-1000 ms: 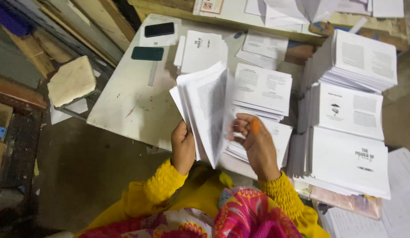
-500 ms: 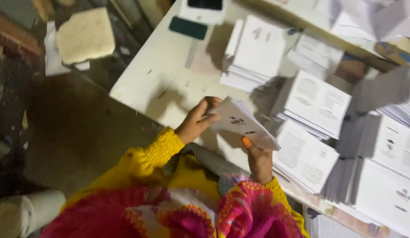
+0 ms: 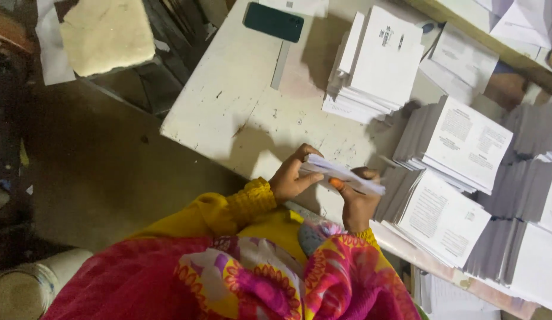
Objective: Folding printed paper sheets into booklets and stacking them on a work surface.
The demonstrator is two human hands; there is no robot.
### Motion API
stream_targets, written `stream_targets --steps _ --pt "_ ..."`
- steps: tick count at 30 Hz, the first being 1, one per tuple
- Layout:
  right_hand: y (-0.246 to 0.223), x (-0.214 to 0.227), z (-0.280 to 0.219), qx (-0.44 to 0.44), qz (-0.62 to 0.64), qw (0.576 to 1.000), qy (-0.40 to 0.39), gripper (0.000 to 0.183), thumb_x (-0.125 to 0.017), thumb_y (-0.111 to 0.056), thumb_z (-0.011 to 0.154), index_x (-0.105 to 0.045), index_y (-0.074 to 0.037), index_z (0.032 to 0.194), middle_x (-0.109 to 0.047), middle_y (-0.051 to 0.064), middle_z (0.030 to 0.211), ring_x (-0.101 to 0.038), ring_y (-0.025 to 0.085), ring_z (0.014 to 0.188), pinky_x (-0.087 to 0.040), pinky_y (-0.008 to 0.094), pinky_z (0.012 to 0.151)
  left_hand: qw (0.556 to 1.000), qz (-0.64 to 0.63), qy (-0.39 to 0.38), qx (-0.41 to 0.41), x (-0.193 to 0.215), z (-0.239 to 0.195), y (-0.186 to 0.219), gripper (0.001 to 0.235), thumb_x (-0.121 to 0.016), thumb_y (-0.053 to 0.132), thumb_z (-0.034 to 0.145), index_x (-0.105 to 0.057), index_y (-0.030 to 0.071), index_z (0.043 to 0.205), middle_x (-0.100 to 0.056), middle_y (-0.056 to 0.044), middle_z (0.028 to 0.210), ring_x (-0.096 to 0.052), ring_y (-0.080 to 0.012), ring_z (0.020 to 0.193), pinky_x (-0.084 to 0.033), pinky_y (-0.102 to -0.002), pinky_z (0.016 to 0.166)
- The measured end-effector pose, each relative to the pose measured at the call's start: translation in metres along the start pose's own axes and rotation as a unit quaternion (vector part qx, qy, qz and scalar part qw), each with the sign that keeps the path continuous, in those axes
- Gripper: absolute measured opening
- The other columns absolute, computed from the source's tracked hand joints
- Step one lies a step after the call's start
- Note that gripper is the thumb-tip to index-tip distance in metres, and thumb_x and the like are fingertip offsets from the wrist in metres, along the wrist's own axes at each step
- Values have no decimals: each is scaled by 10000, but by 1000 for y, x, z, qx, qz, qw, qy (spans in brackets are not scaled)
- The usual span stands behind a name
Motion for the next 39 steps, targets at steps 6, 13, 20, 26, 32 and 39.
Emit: stream_targets --steps 6,13,20,26,32,39 --pt "19 1 1 -21 43 998 32 597 -931 -66 541 -468 -94 917 -583 39 842 -570 119 737 -462 242 705 999 26 28 -4 -1 3 -23 344 -763 126 826 -536 38 1069 -588 -135 951 -599 -289 941 -464 -436 856" --pt "50 9 -5 -33 51 998 34 528 -921 -4 585 -522 -73 924 -627 64 847 -593 109 765 -473 247 740 993 41 58 93 -14 -2 -18 269 -701 176 897 -541 114 1105 -672 -102 1076 -638 -247 1045 -465 -362 941" --pt "-10 -11 -3 -93 89 992 7 484 -781 -65 766 -530 -61 1179 -611 44 1107 -563 121 1025 -485 337 941 937 119 61 322 -4 7 -11 671 -607 339 944 -339 -40 1428 -383 -300 1438 -360 -389 1360 -279 -502 1151" --pt "43 11 -19 -229 172 958 27 296 -652 -22 880 -589 -81 1163 -652 32 965 -671 199 882 -568 373 818 962 71 29 263 11 26 24 560 -665 343 904 -483 -20 1290 -528 -199 1220 -500 -283 1178 -399 -443 991" --pt "81 46 -37 -270 266 923 58 191 -660 -45 887 -602 -82 1065 -670 47 847 -726 244 756 -605 390 743 974 -36 -1 224 8 26 72 357 -591 350 967 -666 47 1140 -652 -64 950 -591 -124 909 -486 -293 820" --pt "92 64 -51 -275 310 907 78 306 -627 -10 886 -596 -91 1179 -688 83 997 -703 292 931 -576 445 872 964 -114 18 241 2 22 81 268 -626 225 948 -697 33 1120 -640 -83 905 -576 -131 912 -475 -279 816"
Point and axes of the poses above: each hand's wrist, its own z-axis towards the middle knuckle, its own x-axis out of the back of the hand, y = z × x, the point moved 4 cm from there along z, towards the middle knuckle
